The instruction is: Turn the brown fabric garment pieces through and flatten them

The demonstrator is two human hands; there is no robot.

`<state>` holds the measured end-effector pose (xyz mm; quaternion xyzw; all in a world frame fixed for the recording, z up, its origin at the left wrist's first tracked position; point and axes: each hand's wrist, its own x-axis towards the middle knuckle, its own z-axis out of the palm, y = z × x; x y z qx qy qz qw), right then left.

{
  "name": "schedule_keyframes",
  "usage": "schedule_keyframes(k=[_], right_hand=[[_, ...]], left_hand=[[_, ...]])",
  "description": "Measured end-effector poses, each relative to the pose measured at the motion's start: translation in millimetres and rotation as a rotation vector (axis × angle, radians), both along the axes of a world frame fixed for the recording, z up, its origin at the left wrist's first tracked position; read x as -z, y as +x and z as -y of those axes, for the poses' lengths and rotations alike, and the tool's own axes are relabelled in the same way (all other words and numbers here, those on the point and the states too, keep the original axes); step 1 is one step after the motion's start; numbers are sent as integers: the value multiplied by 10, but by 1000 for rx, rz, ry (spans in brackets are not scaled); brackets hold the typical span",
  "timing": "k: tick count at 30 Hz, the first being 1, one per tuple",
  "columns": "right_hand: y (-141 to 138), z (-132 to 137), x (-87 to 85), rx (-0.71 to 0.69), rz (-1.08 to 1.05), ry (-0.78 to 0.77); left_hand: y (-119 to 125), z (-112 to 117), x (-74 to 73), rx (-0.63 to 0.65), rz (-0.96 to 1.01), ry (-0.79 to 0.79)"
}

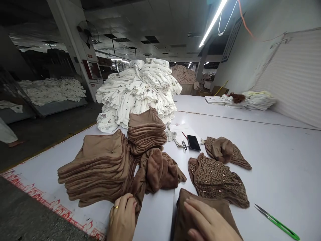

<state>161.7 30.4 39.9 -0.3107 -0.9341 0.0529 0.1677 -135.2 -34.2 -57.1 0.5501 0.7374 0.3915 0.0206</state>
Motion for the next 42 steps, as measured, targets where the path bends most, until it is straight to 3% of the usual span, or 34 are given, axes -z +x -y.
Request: schedule_keyframes(k=[3, 6, 8, 10, 13, 15, 19, 22, 25, 28, 31, 34, 38, 40, 42], right_hand=[[-393, -23, -104, -88, -26, -172], [-651, -146, -160, -43, -181, -268], [-749, -266, -225, 5, -278, -359], [-801, -365, -311, -39, -314, -509], [-820, -391, -393, -201, -320, -689], [-810, -335, -371, -164, -339, -697], [-759, -224, -235, 80, -464, -643], [-702, -244, -205, 157, -602, -724], [-621, -319, -261, 260, -648, -831], [-530, -344, -350, 289, -541, -691], [-490, -280, -433, 112, -530, -392], [-534, -210, -469, -42, -522, -249], [-614, -221, -434, 27, -581, -364], [-625, -246, -409, 97, -636, -498], [-625, -258, -386, 145, -655, -492]], left_hand=[[41, 15, -130, -35, 189, 43], [167, 40, -465, -65, 785, 60], [255, 46, -707, 14, 1049, 40], [325, 36, -899, 101, 1174, 42], [395, -5, -1075, 185, 1309, 67], [427, -33, -1135, 210, 1310, 88], [485, -64, -1126, 214, 1101, 196], [518, -100, -1052, 163, 1010, 110], [548, -163, -1041, 219, 1245, -14], [608, -215, -1107, 301, 1424, 35], [705, -221, -1128, 302, 1324, 48], [802, -209, -1034, 291, 1179, 90], [825, -251, -885, 244, 798, 264], [793, -281, -873, 201, 492, 367], [767, -287, -905, 110, 244, 451]])
